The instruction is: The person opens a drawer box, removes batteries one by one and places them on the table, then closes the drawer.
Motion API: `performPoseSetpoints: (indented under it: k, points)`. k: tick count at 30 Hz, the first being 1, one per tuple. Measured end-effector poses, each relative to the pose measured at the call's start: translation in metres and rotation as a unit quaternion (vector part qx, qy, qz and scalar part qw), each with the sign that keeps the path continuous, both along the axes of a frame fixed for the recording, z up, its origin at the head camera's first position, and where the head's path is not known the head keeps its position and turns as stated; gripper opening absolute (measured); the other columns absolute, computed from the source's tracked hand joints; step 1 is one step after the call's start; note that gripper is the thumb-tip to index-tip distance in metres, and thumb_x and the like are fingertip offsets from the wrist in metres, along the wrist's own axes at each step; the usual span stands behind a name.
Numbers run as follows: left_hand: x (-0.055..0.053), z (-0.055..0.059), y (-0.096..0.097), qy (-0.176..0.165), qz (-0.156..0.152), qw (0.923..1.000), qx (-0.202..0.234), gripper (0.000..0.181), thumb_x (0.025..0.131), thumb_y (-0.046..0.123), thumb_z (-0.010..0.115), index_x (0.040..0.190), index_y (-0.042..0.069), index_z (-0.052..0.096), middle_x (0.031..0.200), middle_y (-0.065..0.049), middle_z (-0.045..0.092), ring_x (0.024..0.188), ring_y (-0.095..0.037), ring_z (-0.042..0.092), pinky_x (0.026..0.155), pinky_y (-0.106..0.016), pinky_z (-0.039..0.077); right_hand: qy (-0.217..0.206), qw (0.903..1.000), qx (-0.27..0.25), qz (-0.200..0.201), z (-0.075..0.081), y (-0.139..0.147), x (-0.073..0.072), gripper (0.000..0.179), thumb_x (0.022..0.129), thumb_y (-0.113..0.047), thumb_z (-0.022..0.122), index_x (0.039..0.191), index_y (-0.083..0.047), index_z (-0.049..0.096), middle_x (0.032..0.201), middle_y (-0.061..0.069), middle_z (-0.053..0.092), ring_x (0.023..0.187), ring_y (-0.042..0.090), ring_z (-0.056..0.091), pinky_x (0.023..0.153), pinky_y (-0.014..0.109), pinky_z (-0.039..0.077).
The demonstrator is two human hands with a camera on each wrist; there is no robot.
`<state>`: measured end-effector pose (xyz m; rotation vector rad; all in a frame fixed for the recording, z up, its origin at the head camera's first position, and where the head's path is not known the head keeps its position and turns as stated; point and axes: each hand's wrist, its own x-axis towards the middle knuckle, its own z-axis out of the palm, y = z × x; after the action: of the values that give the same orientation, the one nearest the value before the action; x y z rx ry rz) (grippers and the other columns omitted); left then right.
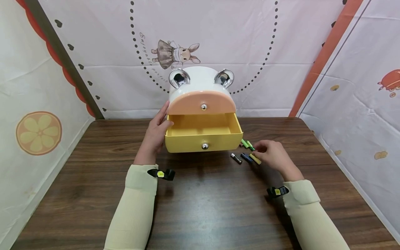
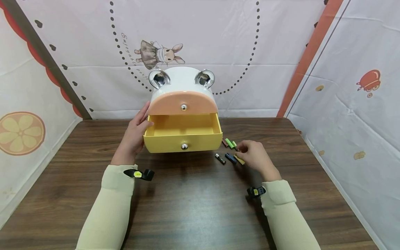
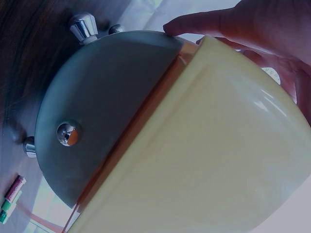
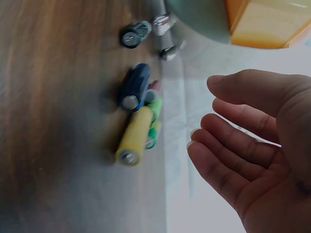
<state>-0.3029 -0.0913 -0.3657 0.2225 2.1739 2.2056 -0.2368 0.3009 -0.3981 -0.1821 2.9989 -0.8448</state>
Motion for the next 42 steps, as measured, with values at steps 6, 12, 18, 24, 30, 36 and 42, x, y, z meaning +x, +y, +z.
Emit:
performPoseSetpoints:
  k: [6,12,18,24,30,36,42]
  points:
    - [0.000,0.000,0.000,-0.002,-0.002,1.0000,0.004,0.068,0.092,0.007,0.048,0.142,0.053,0.038,0.158,0.014,0.029,0.141,-0.021,0.038,0.105,-0.051,0.042,0.023,0.9997,-0.007,-0.004,0.011,-0.009,0.007,0.024,0.089,-0.021,0.069,0.109,-0.008,0.070,0.100,0.009,0.069,0.087,0.022,0.063,0.068,0.034,0.053]
    - [0.000,-0.001,0.000,0.002,-0.005,1.0000,0.006,0.068,0.092,0.007,0.047,0.143,0.051,0.036,0.158,0.014,0.028,0.141,-0.020,0.037,0.107,-0.051,0.041,0.032,0.9993,-0.007,0.018,0.014,-0.026,0.012,0.025,0.088,-0.019,0.069,0.110,-0.007,0.070,0.100,0.008,0.069,0.090,0.022,0.064,0.073,0.039,0.055]
    - [-0.001,-0.001,-0.001,0.002,-0.003,1.0000,0.005,0.068,0.092,0.008,0.047,0.143,0.052,0.037,0.158,0.013,0.028,0.142,-0.023,0.036,0.107,-0.052,0.040,0.025,0.9977,0.005,0.063,-0.001,-0.043,0.008,0.021,0.086,-0.016,0.071,0.104,-0.006,0.072,0.093,0.005,0.070,0.085,0.019,0.065,0.073,0.037,0.055]
    - [0.000,-0.001,-0.001,0.003,-0.003,1.0000,0.003,0.068,0.091,0.008,0.048,0.142,0.052,0.038,0.157,0.015,0.029,0.141,-0.018,0.037,0.107,-0.049,0.041,0.024,0.9933,0.008,0.113,-0.017,-0.057,0.004,0.019,0.084,-0.013,0.071,0.100,-0.004,0.072,0.094,0.007,0.072,0.084,0.020,0.068,0.074,0.037,0.056]
    - [0.000,0.000,-0.001,0.000,-0.006,1.0000,0.006,0.068,0.092,0.008,0.047,0.142,0.053,0.037,0.158,0.014,0.029,0.141,-0.020,0.038,0.106,-0.050,0.042,0.005,0.9881,0.021,0.152,-0.025,-0.076,0.005,0.016,0.085,-0.016,0.072,0.099,-0.008,0.073,0.091,0.001,0.073,0.084,0.014,0.068,0.073,0.033,0.055]
    - [0.001,0.000,-0.002,-0.003,-0.003,1.0000,0.007,0.067,0.092,0.008,0.048,0.141,0.053,0.038,0.157,0.014,0.030,0.138,-0.020,0.041,0.104,-0.050,0.044,-0.012,0.9864,0.019,0.163,-0.026,-0.088,0.008,0.012,0.086,-0.013,0.069,0.097,-0.010,0.073,0.086,-0.003,0.072,0.079,0.008,0.065,0.070,0.029,0.053]
    - [0.000,0.000,-0.002,0.000,-0.006,1.0000,0.005,0.067,0.092,0.008,0.048,0.142,0.052,0.038,0.158,0.013,0.029,0.141,-0.022,0.037,0.107,-0.052,0.040,0.004,0.9897,0.034,0.139,-0.029,-0.080,0.006,0.008,0.084,-0.009,0.070,0.092,-0.011,0.073,0.082,-0.003,0.070,0.077,0.009,0.064,0.069,0.031,0.053]
